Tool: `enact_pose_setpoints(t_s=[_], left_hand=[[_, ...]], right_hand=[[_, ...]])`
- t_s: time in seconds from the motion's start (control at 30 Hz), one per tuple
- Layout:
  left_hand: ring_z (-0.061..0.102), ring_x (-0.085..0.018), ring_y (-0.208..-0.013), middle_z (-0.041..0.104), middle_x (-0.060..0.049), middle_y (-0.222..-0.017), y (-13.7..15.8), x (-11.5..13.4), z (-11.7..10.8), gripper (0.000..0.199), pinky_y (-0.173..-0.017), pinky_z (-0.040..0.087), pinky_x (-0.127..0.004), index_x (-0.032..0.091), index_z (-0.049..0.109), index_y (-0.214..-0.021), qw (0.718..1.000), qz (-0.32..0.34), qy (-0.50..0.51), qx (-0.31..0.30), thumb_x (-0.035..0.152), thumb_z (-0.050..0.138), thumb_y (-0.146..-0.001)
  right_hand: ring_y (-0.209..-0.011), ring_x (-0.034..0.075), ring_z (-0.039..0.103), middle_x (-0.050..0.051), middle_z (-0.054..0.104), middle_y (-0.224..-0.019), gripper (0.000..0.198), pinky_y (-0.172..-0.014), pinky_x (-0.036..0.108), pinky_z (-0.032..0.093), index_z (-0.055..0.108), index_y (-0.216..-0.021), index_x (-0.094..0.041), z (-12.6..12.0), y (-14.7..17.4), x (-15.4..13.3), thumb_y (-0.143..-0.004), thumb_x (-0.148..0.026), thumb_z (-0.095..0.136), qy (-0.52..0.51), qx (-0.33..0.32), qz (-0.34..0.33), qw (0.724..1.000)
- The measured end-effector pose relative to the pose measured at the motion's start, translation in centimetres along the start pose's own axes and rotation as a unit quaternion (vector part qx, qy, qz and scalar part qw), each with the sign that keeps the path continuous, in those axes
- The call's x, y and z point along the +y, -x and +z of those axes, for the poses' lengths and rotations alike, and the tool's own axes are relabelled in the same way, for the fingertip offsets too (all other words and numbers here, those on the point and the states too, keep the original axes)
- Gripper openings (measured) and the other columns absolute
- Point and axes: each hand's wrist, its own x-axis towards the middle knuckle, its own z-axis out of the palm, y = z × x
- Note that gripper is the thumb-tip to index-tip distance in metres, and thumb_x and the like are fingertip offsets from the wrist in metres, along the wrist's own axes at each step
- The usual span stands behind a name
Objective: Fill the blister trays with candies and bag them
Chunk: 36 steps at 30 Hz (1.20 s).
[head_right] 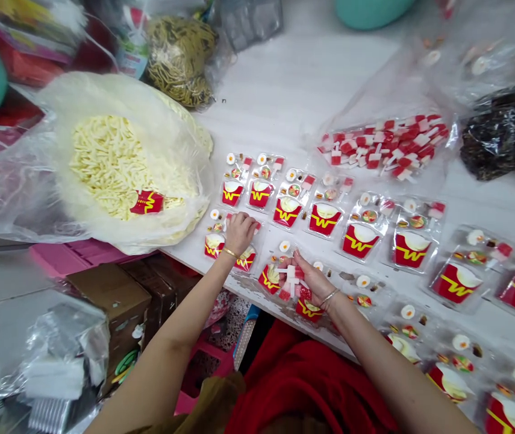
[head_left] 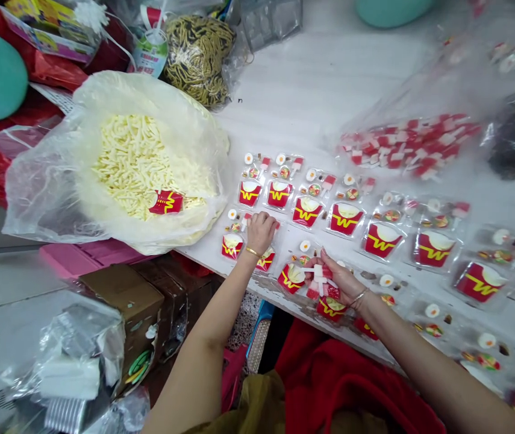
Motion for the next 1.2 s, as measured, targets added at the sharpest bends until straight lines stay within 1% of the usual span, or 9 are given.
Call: enact_pose_setpoints(t_s=[0.23, 0.37, 0.47, 0.57, 0.63, 0.83, 0.9, 1.07, 1.2], left_hand=[[0.048, -0.026, -0.098, 0.06, -0.01, -0.097, 0.6, 2.4, 1.1, 0.025, -0.083, 0.03, -0.041, 0.02, 0.059, -0.088, 0.994, -0.11, -0.016, 0.016, 0.034, 0.039, -0.093], [0.05, -0.026, -0.099, 0.062, -0.011, -0.098, 0.8, 4.1, -0.1, 0.022, -0.087, 0.031, -0.042, 0.018, 0.058, -0.096, 0.986, -0.155, 0.047, 0.035, 0.032, 0.043, -0.092], [0.054, -0.022, -0.096, 0.063, -0.008, -0.097, 2.3, 5.9, -2.0, 0.026, -0.088, 0.035, -0.037, 0.018, 0.059, -0.102, 0.976, -0.103, 0.19, 0.014, 0.038, 0.046, -0.09], [0.059, -0.016, -0.082, 0.066, -0.004, -0.091, 5.3, 8.4, -3.8, 0.03, -0.079, 0.041, -0.028, 0.021, 0.06, -0.108, 0.927, 0.027, 0.341, -0.152, 0.04, 0.053, -0.087], [0.06, -0.016, -0.079, 0.067, -0.003, -0.091, 7.6, 10.0, -4.6, 0.027, -0.077, 0.041, -0.028, 0.023, 0.061, -0.108, 0.914, 0.059, 0.338, -0.215, 0.037, 0.054, -0.087], [0.06, -0.018, -0.083, 0.068, -0.004, -0.085, 11.1, 12.3, -4.7, 0.023, -0.079, 0.039, -0.03, 0.021, 0.067, -0.088, 0.94, 0.059, 0.281, -0.184, 0.036, 0.049, -0.089], [0.059, -0.016, -0.078, 0.067, -0.004, -0.081, 11.0, 12.2, -3.9, 0.029, -0.077, 0.04, -0.029, 0.02, 0.067, -0.086, 0.934, 0.022, 0.319, -0.156, 0.039, 0.046, -0.09], [0.057, -0.013, -0.065, 0.062, -0.001, -0.068, 9.7, 12.0, 0.2, 0.038, -0.063, 0.044, -0.024, 0.016, 0.066, -0.086, 0.88, -0.196, 0.415, -0.122, 0.041, 0.038, -0.09], [0.053, -0.012, -0.056, 0.058, 0.0, -0.06, 8.8, 12.7, 3.0, 0.039, -0.055, 0.041, -0.023, 0.015, 0.065, -0.081, 0.878, -0.246, 0.389, -0.133, 0.036, 0.033, -0.09]], right_hand=[[-0.063, 0.016, 0.065, 0.006, 0.068, -0.073, 0.042, -0.059, 0.027, 0.053, 0.061, -0.092, -0.017, -0.2, 0.8, 0.4, -0.093, -0.053, 0.038, -0.033, -0.01, -0.011, 0.999], [-0.064, 0.016, 0.065, 0.006, 0.068, -0.073, 0.042, -0.061, 0.028, 0.053, 0.06, -0.094, -0.018, -0.5, 1.1, 0.5, -0.092, -0.054, 0.038, -0.031, 0.006, -0.013, 0.999], [-0.062, 0.016, 0.065, 0.006, 0.068, -0.074, 0.043, -0.059, 0.028, 0.053, 0.06, -0.096, -0.018, -1.0, 1.2, 0.7, -0.09, -0.056, 0.041, -0.024, -0.005, -0.018, 1.0], [-0.057, 0.015, 0.063, 0.005, 0.067, -0.07, 0.042, -0.053, 0.026, 0.051, 0.06, -0.093, -0.018, -1.6, 1.3, 1.2, -0.089, -0.056, 0.044, -0.025, -0.008, -0.013, 1.0], [-0.054, 0.014, 0.062, 0.004, 0.066, -0.067, 0.039, -0.052, 0.025, 0.05, 0.059, -0.091, -0.018, -2.0, 1.3, 1.9, -0.088, -0.055, 0.048, -0.022, 0.019, -0.006, 1.0], [-0.052, 0.015, 0.061, 0.001, 0.064, -0.062, 0.036, -0.05, 0.027, 0.05, 0.057, -0.085, -0.02, -3.3, 2.6, 3.4, -0.085, -0.055, 0.051, -0.025, 0.004, -0.013, 1.0], [-0.054, 0.015, 0.062, 0.002, 0.064, -0.063, 0.037, -0.051, 0.026, 0.051, 0.058, -0.081, -0.019, -4.0, 3.2, 3.4, -0.086, -0.055, 0.05, -0.031, -0.021, -0.026, 0.999], [-0.059, 0.014, 0.062, 0.003, 0.064, -0.066, 0.029, -0.059, 0.025, 0.052, 0.06, -0.078, -0.016, -5.9, 4.6, 3.1, -0.088, -0.042, 0.052, -0.052, -0.019, -0.049, 0.997], [-0.066, 0.014, 0.064, 0.003, 0.065, -0.073, 0.022, -0.064, 0.025, 0.053, 0.061, -0.08, -0.016, -6.9, 5.7, 3.2, -0.088, -0.033, 0.051, -0.075, 0.0, -0.075, 0.994]])
